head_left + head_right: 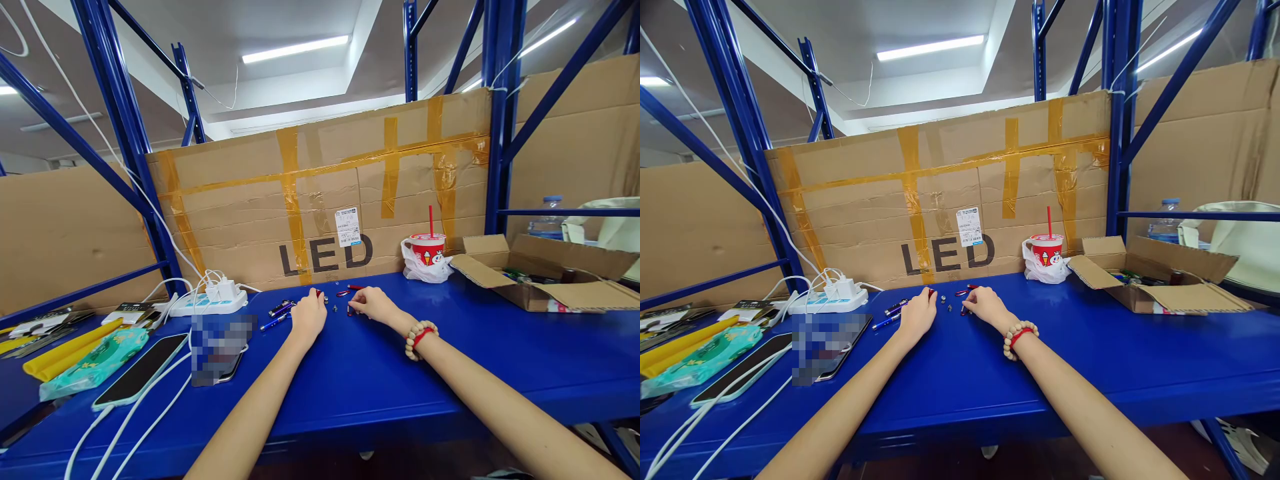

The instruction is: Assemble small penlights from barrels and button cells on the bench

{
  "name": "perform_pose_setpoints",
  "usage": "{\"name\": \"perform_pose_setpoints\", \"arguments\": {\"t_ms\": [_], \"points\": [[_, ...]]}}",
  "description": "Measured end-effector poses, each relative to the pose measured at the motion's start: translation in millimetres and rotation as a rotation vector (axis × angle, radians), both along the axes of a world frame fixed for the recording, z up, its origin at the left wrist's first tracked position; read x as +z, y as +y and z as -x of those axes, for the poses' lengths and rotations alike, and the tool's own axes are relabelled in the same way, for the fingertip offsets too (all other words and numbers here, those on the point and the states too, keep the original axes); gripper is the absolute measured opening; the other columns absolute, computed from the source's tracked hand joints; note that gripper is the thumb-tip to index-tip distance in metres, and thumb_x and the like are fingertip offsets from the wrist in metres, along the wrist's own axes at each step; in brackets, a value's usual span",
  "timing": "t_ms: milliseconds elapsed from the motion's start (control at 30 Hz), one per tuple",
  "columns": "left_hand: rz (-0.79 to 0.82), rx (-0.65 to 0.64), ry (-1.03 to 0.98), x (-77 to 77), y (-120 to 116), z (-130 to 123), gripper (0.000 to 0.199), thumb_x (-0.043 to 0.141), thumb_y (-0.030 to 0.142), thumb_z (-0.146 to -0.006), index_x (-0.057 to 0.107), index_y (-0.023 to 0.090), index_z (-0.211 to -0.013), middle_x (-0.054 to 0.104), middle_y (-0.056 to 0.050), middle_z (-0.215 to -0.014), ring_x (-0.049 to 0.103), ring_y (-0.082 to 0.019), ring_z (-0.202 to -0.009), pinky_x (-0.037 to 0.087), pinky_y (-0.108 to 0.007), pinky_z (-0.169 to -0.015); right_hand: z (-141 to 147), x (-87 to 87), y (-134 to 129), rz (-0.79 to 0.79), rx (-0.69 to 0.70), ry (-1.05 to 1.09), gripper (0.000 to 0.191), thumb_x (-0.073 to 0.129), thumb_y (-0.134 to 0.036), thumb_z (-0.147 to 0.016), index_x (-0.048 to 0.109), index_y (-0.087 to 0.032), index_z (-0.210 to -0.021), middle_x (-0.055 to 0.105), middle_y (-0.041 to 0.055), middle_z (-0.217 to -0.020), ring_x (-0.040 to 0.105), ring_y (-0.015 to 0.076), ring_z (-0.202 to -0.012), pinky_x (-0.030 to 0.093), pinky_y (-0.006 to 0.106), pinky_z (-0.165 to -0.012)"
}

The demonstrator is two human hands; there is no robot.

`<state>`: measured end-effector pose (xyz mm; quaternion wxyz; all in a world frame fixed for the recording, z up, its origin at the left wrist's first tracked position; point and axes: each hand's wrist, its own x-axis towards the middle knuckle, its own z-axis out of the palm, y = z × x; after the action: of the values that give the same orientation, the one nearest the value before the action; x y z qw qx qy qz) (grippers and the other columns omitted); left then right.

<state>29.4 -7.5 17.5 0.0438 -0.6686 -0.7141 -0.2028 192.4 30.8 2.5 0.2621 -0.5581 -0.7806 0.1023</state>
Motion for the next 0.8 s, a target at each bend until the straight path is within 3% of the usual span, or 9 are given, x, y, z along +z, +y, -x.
{"name": "perform_pose_setpoints", "arguments": {"t_ms": [200,333,567,800], "points": [[-0.006,-0.024,-0.008,-0.5,0.8,0.3,0.035,0.020,0.036,-0.090,0.047,0.016,-0.102,0.063,-0.012,-0.097,0.059,-0.025,-0.090,0.041,-0.033,-0.072,-6.4,-6.3,9.8,0.043,0.100,0.097,0.021,0.069,-0.026,-0.060,0.067,-0.016,-0.077,0.069,0.0022,-0.070,0.063,0.0134,-0.064,0.045,0.017,-0.054],[0.008,-0.078,0.014,-1.9,1.1,0.4,0.034,0.021,0.035,-0.090,0.047,0.017,-0.102,0.062,-0.011,-0.097,0.059,-0.025,-0.091,0.041,-0.034,-0.072,-6.4,-8.8,11.4,0.067,0.126,0.100,0.014,0.065,-0.018,-0.063,0.068,-0.017,-0.077,0.069,0.0008,-0.072,0.063,0.0116,-0.063,0.046,0.016,-0.054],[0.059,-0.438,0.171,-3.9,-4.9,-0.9,0.030,0.023,0.039,-0.090,0.047,0.023,-0.099,0.063,-0.006,-0.096,0.059,-0.022,-0.090,0.042,-0.030,-0.071,-4.6,-1.6,-0.1,0.051,0.080,0.054,0.014,0.064,-0.020,-0.064,0.068,-0.018,-0.077,0.069,0.0015,-0.073,0.062,0.0129,-0.068,0.046,0.018,-0.060],[0.024,-0.424,0.176,-5.1,-3.8,0.0,0.027,0.024,0.037,-0.090,0.044,0.021,-0.099,0.063,-0.007,-0.092,0.060,-0.023,-0.085,0.043,-0.029,-0.066,-3.1,-0.1,-2.7,0.068,0.018,0.034,0.015,0.066,-0.022,-0.063,0.069,-0.020,-0.077,0.068,0.0011,-0.072,0.062,0.0127,-0.068,0.045,0.018,-0.058]]}}
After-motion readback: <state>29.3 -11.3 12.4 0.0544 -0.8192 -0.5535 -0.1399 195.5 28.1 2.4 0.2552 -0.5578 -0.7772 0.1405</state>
